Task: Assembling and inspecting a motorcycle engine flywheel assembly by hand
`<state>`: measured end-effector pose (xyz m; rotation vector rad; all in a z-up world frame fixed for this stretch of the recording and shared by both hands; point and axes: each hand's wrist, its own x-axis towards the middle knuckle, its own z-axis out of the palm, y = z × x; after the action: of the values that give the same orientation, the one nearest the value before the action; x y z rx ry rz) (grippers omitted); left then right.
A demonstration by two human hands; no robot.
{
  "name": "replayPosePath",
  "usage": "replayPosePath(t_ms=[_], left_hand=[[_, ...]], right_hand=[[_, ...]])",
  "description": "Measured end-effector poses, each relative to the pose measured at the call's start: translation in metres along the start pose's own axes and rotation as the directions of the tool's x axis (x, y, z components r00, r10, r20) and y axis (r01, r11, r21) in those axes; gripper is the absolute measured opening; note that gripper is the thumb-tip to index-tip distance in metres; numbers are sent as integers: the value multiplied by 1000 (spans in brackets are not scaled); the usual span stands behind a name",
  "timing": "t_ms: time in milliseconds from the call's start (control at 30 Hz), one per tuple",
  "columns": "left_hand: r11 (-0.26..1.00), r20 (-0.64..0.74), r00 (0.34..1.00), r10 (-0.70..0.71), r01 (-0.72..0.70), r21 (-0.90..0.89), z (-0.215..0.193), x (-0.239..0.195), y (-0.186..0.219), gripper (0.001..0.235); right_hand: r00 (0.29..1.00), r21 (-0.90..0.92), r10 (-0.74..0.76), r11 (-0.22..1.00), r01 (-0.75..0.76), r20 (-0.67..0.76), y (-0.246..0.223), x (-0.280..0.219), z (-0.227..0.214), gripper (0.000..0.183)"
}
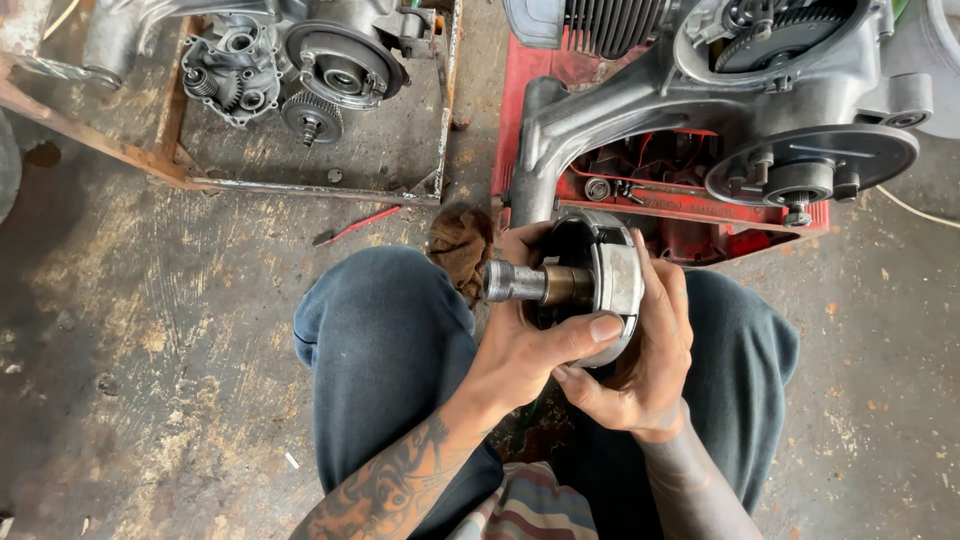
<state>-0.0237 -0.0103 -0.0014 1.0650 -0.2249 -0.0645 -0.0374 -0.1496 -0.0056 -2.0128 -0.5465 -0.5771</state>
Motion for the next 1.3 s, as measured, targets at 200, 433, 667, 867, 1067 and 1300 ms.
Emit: replayPosePath(t_ms=[200, 433, 667, 867, 1067, 1300], left_hand=[[997, -30, 997, -75, 74, -38, -2, 3, 2, 84], [991, -91, 987, -135, 135, -9, -1, 4, 2, 85], [988, -121, 981, -153, 151, -25, 2, 7, 4, 88], [1000, -80, 997, -19, 19, -2, 3, 2, 4, 82], [965, -37, 994, 108, -96, 242, 8, 0, 21, 91], [848, 46, 965, 257, -248, 468, 15, -2, 36, 94]], right_hand=[[999, -21, 35, 999, -35, -24, -3, 0, 6, 106], [998, -74, 56, 996, -57, -18, -8, 2, 8, 104], [994, -27, 103, 994, -102, 38, -7, 7, 3, 105], [983, 68, 154, 985, -161, 100, -1, 9, -2, 109], [975, 271, 48, 957, -107, 215, 4, 12, -18, 116], [934, 709, 330, 626, -325, 137, -7, 12, -17, 95]])
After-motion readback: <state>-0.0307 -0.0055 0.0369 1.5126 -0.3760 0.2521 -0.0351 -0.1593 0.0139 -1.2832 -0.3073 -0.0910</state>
